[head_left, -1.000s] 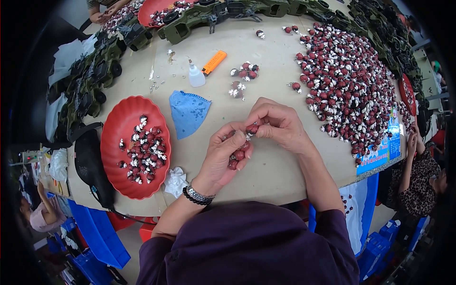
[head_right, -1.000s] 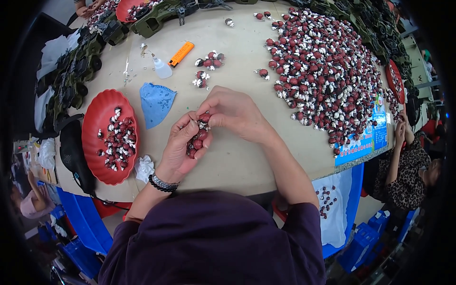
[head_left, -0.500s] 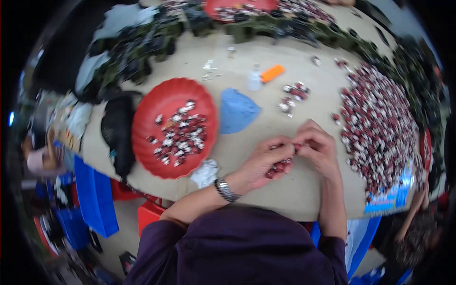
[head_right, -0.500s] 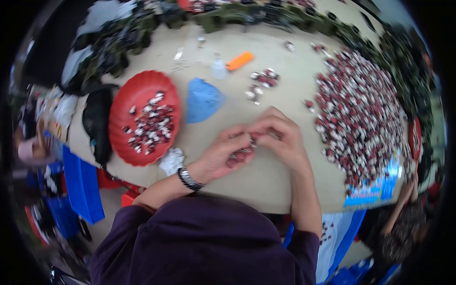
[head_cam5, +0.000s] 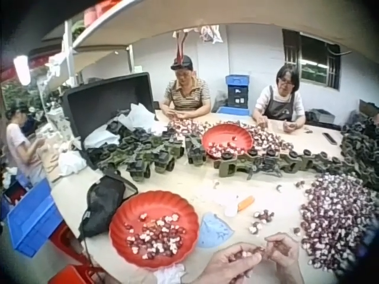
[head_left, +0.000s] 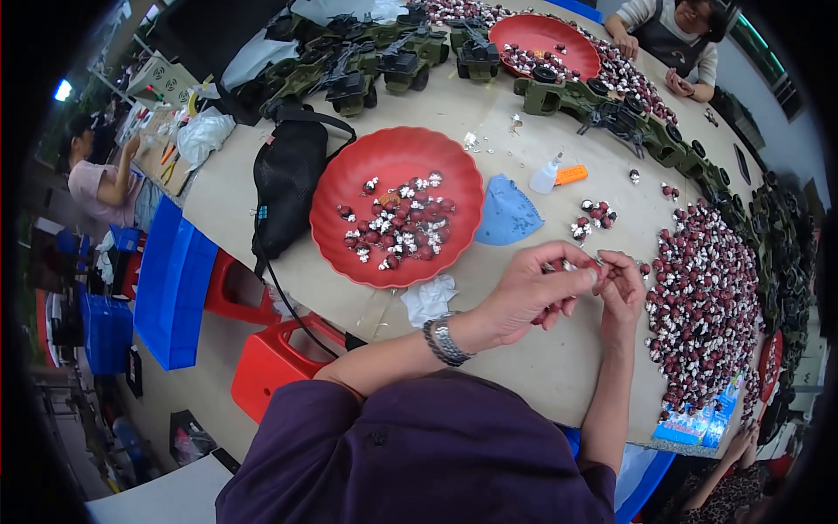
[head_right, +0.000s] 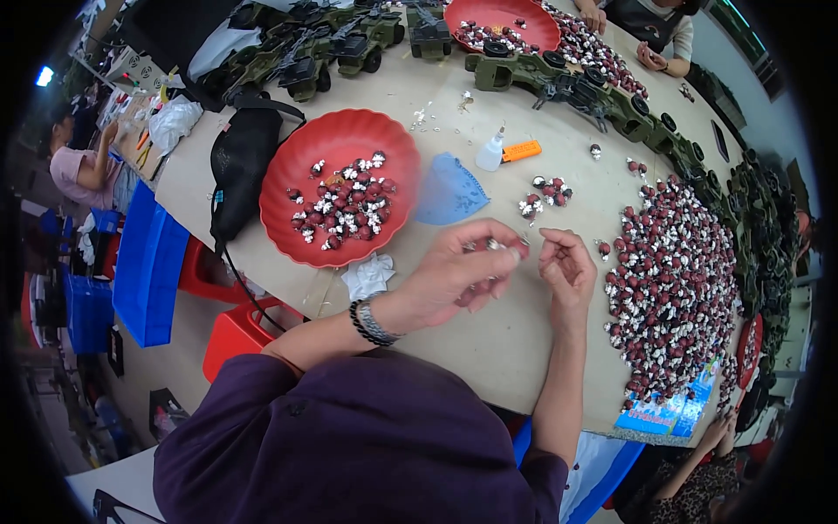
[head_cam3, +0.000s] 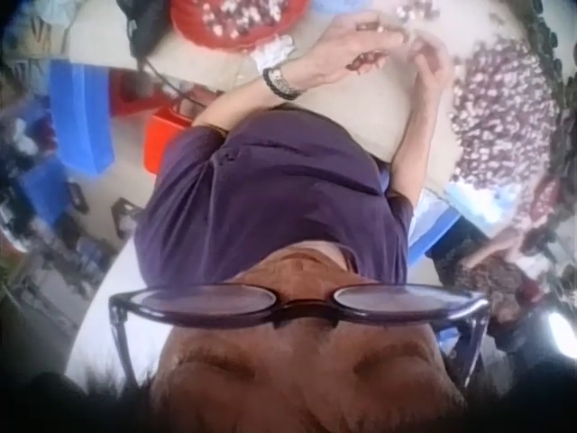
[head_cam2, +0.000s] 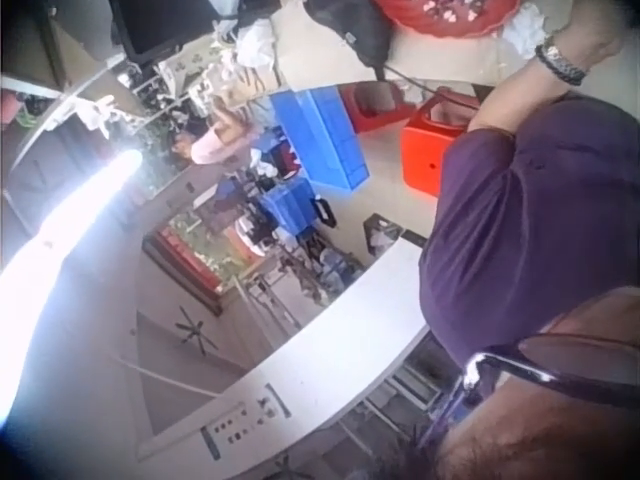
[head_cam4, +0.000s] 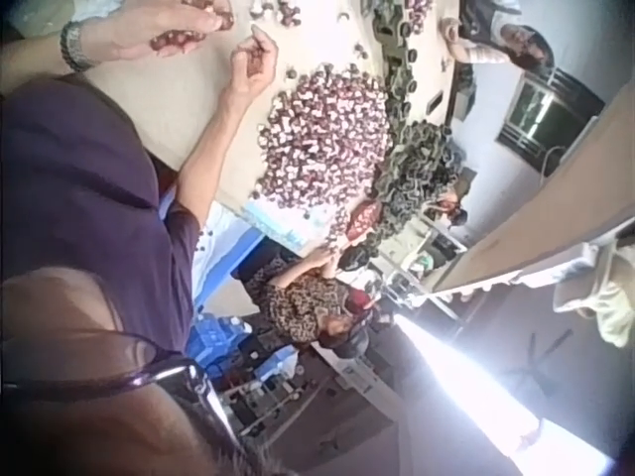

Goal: The person assembles small figurines by hand at a workbench.

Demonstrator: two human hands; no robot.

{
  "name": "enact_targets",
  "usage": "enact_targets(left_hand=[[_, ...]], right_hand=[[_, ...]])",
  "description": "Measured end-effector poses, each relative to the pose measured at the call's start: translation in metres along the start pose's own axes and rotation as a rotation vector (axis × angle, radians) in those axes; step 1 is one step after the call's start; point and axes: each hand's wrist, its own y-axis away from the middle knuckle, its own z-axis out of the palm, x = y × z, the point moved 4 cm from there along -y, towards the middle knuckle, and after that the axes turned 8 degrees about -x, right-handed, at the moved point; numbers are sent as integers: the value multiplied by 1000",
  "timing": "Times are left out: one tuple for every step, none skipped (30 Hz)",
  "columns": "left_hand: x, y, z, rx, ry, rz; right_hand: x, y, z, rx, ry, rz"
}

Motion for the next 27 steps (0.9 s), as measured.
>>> enact_targets(left_hand=[[12,8,-1,74,-20,29],[22,16,-3,142,-40,56],[33,25,-11,217,-165,87],[46,36,-20,287,-290,118],[59,48,-30,290,-329,219],[72,60,-39,379,-487,272],[83,72,-53,477,-620,254],[95,80,-62,545,-885,335],[106,86,-62,575,-1061,386],[111,90,-75,590,-1348,451],[118,91,-74,578,-1590,420],[118,93,-81,563,-1740,439],[117,90,-84,553,-1805,349],[114,87,-85,526,-1925,262],[111,83,-88,468,-1976,239],[108,82,-91,431,-1968,196],[105,81,-94,393,-1913,238],[107,87,-96,384,-2030,217],[104,86,-98,304,-2051,252],[104,87,-98,247,-2053,188],[103,89,-109,194,-2048,202],[100,88,-108,175,-2008,204],[108,96,-107,182,-1952,161],[100,85,-114,72,-1996,196],[109,92,-102,51,-2038,261],[101,83,-93,24,-2005,336],[99,83,-79,35,-1982,400]], right_hand=[[1,0,3,-33,42,-4],[0,2,5,-60,88,-8],[0,3,7,-47,101,-12],[1,3,16,-77,102,30],[1,3,26,-102,103,69],[3,3,36,-110,96,93],[4,1,46,-113,88,116],[7,0,57,-149,119,151],[7,-1,67,-179,147,188],[7,-1,79,-224,84,245],[6,-2,91,-261,20,301],[9,-3,102,-283,-10,343],[15,-3,109,-286,-38,387],[22,-6,115,-295,-16,445],[27,-10,120,-290,3,505],[26,-16,126,-287,71,540],[34,-22,131,-269,64,548],[27,-31,145,-287,60,555],[30,-36,151,-280,68,533],[29,-41,157,-318,58,523],[31,-46,166,-317,36,511],[35,-46,171,-250,29,516],[38,-52,188,-223,15,508],[46,-48,180,-149,38,483],[49,-56,193,-149,55,433],[70,-57,187,-85,45,476],[84,-59,187,-57,26,509]])
